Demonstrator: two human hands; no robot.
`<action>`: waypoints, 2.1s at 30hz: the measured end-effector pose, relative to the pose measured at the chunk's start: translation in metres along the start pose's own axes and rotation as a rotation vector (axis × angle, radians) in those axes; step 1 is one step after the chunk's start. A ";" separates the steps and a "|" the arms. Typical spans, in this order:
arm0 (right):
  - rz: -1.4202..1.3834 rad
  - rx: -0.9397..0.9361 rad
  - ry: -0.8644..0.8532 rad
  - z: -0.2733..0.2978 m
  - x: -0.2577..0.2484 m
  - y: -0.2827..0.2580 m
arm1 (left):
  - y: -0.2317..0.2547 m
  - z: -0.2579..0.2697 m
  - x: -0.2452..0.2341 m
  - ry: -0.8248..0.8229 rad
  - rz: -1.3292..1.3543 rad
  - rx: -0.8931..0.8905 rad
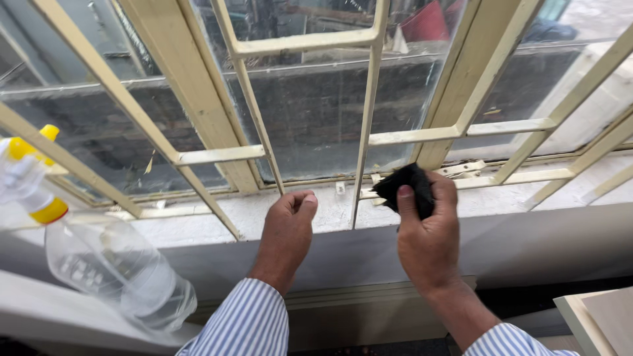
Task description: The person is cleaning a window with a metal grid. They use a spray bottle to apply cleaning solution and a cloth to wipe the glass and frame. The person is sitting on the floor while performing the task.
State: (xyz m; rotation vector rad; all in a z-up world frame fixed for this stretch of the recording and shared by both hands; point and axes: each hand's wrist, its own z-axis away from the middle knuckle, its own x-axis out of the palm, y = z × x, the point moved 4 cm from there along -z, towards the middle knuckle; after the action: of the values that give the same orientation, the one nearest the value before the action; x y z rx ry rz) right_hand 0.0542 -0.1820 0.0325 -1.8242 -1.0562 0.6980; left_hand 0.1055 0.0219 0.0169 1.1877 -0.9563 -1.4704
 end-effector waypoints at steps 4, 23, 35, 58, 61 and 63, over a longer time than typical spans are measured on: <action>0.039 0.025 -0.115 0.007 0.015 -0.002 | 0.000 0.006 -0.006 0.068 0.005 -0.014; -0.076 0.352 -0.394 0.072 0.146 -0.005 | -0.009 0.030 -0.085 -0.180 0.145 0.004; -0.017 0.113 -0.391 0.098 0.266 -0.056 | -0.049 0.033 -0.218 -0.154 0.261 0.035; 0.020 -0.127 -0.570 0.078 0.395 -0.125 | -0.067 0.056 -0.334 0.313 0.342 0.005; 0.033 -0.149 -0.555 0.076 0.388 -0.142 | -0.064 0.052 -0.337 0.338 0.369 0.012; -0.022 -0.166 -0.550 0.078 0.378 -0.150 | -0.062 0.049 -0.339 0.346 0.377 0.028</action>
State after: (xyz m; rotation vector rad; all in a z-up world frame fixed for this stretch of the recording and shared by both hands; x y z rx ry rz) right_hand 0.1169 0.2182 0.1183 -1.7966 -1.5225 1.1693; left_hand 0.0588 0.3660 0.0383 1.1595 -0.9025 -0.9212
